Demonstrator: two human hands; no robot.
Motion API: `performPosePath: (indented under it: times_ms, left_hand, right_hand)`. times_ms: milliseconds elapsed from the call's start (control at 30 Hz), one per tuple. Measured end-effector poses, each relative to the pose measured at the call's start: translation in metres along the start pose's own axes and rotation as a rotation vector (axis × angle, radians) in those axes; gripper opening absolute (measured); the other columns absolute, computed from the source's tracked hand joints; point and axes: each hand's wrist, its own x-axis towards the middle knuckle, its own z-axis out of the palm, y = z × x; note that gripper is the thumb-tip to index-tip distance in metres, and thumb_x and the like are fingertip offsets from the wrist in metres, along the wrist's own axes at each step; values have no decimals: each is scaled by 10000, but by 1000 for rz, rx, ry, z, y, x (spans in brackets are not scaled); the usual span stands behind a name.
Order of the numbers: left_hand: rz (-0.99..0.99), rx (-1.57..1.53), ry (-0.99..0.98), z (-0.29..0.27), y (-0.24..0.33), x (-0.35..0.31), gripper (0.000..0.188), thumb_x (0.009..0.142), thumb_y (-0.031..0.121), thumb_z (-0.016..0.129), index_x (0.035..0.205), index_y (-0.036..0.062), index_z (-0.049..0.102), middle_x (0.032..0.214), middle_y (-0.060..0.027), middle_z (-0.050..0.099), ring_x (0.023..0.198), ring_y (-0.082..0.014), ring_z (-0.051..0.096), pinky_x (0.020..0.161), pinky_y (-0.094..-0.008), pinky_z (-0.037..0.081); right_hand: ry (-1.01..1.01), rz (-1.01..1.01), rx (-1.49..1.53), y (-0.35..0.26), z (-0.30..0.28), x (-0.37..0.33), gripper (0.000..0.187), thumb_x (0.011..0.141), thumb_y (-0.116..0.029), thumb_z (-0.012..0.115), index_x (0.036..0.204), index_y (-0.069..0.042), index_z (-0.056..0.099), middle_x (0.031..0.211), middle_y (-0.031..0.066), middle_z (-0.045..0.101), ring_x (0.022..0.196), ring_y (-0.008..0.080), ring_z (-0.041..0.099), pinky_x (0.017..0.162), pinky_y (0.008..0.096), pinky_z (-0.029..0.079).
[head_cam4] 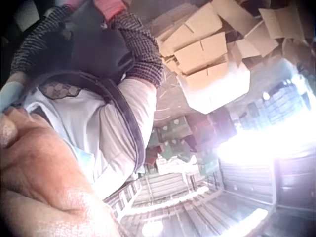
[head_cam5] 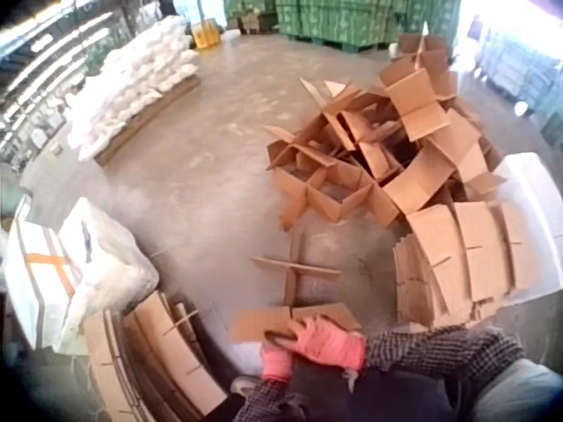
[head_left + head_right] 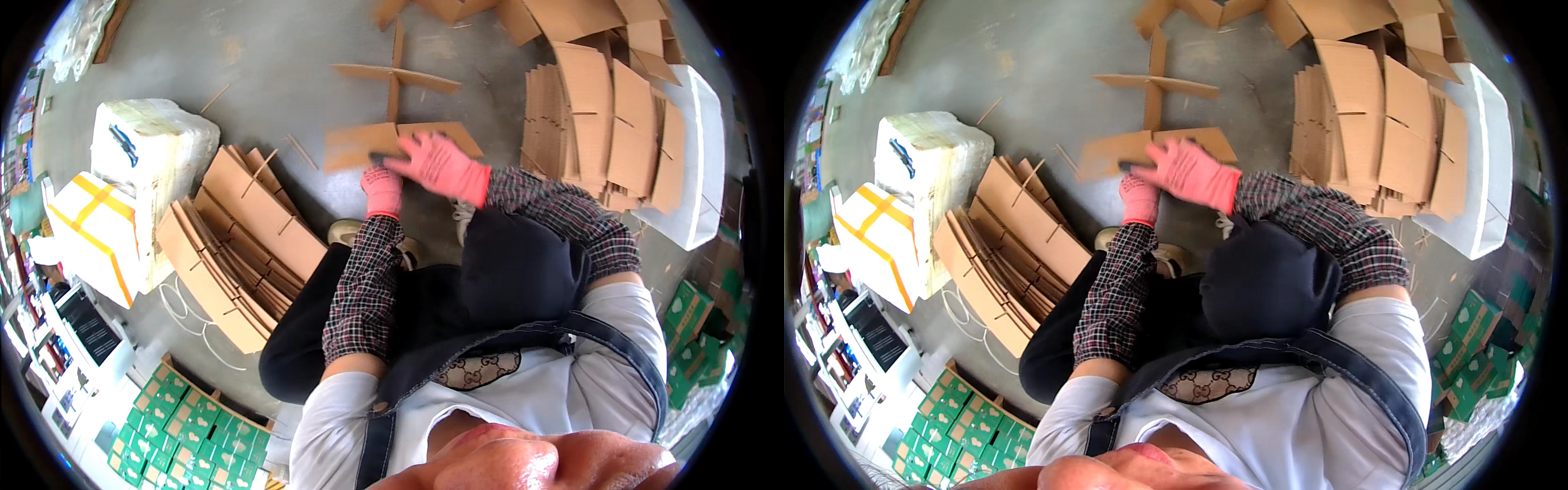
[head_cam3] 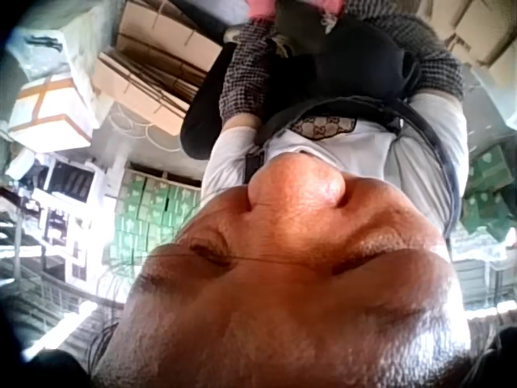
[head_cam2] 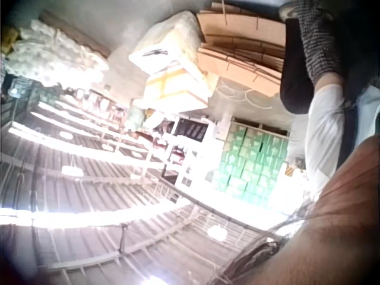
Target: The person assembles cardboard partition inserts by interlocking flat slotted cardboard pieces by hand and places the assembled inserts into a white container.
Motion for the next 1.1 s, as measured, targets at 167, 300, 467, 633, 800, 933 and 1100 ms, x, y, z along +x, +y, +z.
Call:
performPosePath:
  times_ms: [167,300,467,633,800,933,1100]
  left_hand:
    - [124,-466,389,65,-21,-4,416,867,314,419,1223,99,444,1219,-87,502,1100,-273,488,883,-402,409]
    - [-84,-226,268,-13,16,-27,344,847,266,492,1134,80,460,1099,-135,545,955,-308,567,797,-427,457]
    - [56,-394,440,-14,13,-30,376,814,188,546,1143,39,440,1034,-174,551,900,-363,555,730,-430,464]
    - [436,-1306,197,-99,-65,-42,401,880,256,505,1209,27,498,1101,-123,578,1010,-206,562,843,-341,467]
    - [154,-1625,653,-163,-57,-53,325,892,269,490,1140,70,554,1003,-59,613,906,-169,583,821,-311,473]
    - [285,-1636,-74,-82,31,-17,325,880,129,515,1188,25,525,1035,-78,602,877,-175,595,765,-266,483]
    - [260,-935,-102,8,16,-2,366,851,235,591,1179,76,550,897,-18,602,715,-114,558,631,-242,462]
  right_hand:
    - [-67,-105,-48,-21,3,12,501,811,-169,442,1305,-239,405,1021,112,485,818,228,533,666,324,463]
    - [-165,134,-98,7,53,37,488,820,-157,432,1307,-177,399,934,105,526,779,213,555,605,309,456]
    - [-139,-5,75,25,93,55,388,830,-151,432,1214,-109,464,819,90,582,686,235,588,557,353,460]
    - [275,27,223,57,-50,11,381,770,-159,518,1145,-94,518,783,64,539,737,228,569,601,360,462]
    - [703,-1,50,147,-275,18,238,804,-115,525,1036,-83,566,812,73,597,673,186,605,549,305,501]
    - [789,732,-638,236,-394,11,559,742,-233,638,1243,-100,429,1222,180,458,1105,350,458,904,440,396]
    - [972,607,-261,291,-243,-68,459,757,-319,665,1124,-78,531,1004,167,574,954,344,549,813,376,457]
